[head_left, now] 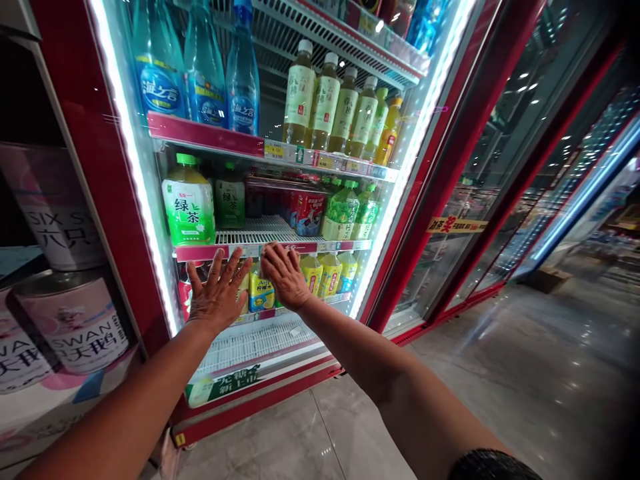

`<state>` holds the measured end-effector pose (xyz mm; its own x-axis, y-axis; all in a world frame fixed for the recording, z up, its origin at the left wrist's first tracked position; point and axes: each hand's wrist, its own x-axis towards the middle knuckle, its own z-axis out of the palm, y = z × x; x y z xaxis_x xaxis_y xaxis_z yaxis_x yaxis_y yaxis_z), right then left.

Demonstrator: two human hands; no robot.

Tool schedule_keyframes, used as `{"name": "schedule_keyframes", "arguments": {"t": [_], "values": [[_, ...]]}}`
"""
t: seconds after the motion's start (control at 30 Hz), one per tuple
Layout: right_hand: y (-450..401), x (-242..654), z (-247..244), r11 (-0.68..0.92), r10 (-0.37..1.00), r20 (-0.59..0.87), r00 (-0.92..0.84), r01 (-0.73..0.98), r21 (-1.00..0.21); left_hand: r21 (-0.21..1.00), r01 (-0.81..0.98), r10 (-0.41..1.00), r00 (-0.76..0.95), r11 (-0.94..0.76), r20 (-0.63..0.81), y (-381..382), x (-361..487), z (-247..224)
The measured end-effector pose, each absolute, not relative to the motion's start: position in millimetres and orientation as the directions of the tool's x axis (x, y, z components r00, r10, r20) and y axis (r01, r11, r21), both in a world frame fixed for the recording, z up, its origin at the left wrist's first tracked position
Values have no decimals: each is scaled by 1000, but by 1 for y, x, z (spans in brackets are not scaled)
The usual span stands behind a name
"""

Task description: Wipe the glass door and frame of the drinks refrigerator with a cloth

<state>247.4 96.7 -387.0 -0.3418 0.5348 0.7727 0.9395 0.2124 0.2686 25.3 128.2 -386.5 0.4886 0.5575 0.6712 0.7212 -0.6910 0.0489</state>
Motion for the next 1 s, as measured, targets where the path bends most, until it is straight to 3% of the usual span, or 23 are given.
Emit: {"name": "schedule_keyframes", "arguments": {"t": [0.1,0.3,0.53,0.73,0.9,1.0], "values": [[95,242,-382,244,572,711,-410,912,329,56,733,576,482,-677,660,129,19,-387],[103,235,-370,162,549,798,-250,968,191,36,744,572,481,-668,664,129,6,-386],[97,230,-368,301,579,672,-461,887,350,58,776,624,457,-628,634,130,-2,-384],[102,224,-349,218,573,752,-325,946,242,57,781,624,451,-622,639,131,-14,-384],[101,218,-359,340,567,645,-512,859,383,89,810,683,424,-580,595,133,-19,-383],[102,217,-350,338,554,655,-513,858,386,82,794,657,434,-602,616,131,-23,-382]]}}
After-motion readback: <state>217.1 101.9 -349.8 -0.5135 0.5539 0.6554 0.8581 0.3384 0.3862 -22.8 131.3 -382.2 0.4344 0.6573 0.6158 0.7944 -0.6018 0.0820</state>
